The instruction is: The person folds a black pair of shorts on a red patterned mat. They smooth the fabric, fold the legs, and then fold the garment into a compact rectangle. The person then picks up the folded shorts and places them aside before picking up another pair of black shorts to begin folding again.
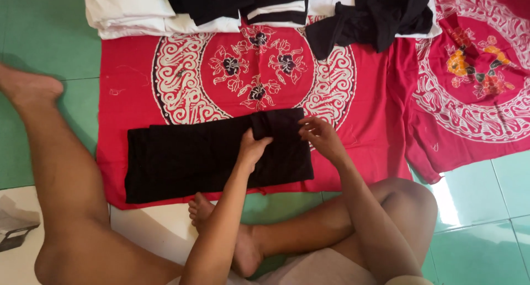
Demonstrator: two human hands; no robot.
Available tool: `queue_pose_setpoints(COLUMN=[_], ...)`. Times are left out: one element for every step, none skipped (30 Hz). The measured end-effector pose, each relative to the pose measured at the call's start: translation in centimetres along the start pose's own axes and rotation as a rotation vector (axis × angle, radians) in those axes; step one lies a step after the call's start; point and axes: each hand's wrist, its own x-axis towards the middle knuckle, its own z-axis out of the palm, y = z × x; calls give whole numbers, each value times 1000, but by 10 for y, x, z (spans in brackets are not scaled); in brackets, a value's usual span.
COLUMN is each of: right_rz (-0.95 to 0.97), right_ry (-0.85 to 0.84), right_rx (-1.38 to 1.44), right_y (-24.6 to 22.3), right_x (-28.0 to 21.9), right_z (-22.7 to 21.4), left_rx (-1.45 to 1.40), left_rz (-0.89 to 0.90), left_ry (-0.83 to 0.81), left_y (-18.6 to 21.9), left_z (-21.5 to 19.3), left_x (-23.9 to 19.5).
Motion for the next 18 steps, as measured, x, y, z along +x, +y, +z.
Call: queue_pose_setpoints(right_rz=[-25, -54, -53, -138, -224, -224, -254, -285, -285, -195, -103, -103, -69, -44, -54, -114, -174, -166], right_ry=[55, 106, 103, 91, 79, 79, 39, -2, -2, -71, -140, -148, -146, -132, -126, 6, 145, 138], right_rx=[-217, -436, -435, -567, -699, -698, -853, -1009, -1009, -1093, -1174, -1175, -1206, -1240, -1244, -1423, -1597, -1591], right_y=[6, 11, 8, 4, 0, 4, 9, 13, 5, -3, -11, -7, -4, -5, 18, 45, 73, 65], right_x=[3, 8, 6, 6, 5, 7, 9, 11, 6, 1, -4, -7, -9, -3, 1, 0, 0, -8], right_z=[-6, -11, -10, -8, -7, -4, 0, 4, 14, 24, 34, 32, 29, 25, 7, -9, -24, -31], left_rx=[146, 290, 289, 391, 493, 494, 637, 761, 762, 915, 1059, 1057, 1240, 1416, 1416, 1402, 1388, 1391], left_rz=[109, 220, 218, 292, 365, 365, 803, 1248, 1247, 1228, 1197, 1191, 1041, 894, 902, 901, 900, 891], left_ry=[75, 153, 156, 217, 279, 279, 494, 711, 712, 510, 302, 306, 214, 123, 132, 135, 139, 130], left_y=[-16, -30, -34, -37, -39, -30, -21, -12, -13, -15, -17, -26, -35, -34, -32, -34, -37, -45], left_z=[-9, -19, -20, -21, -23, -16, -10, -4, 3, 10, 17, 15, 13, 10, 12, 12, 12, 14], left_x=[12, 24, 22, 21, 19, 4, -12, -28, -31, -35, -39, -36, -33, -24, -22, -23, -24, -22])
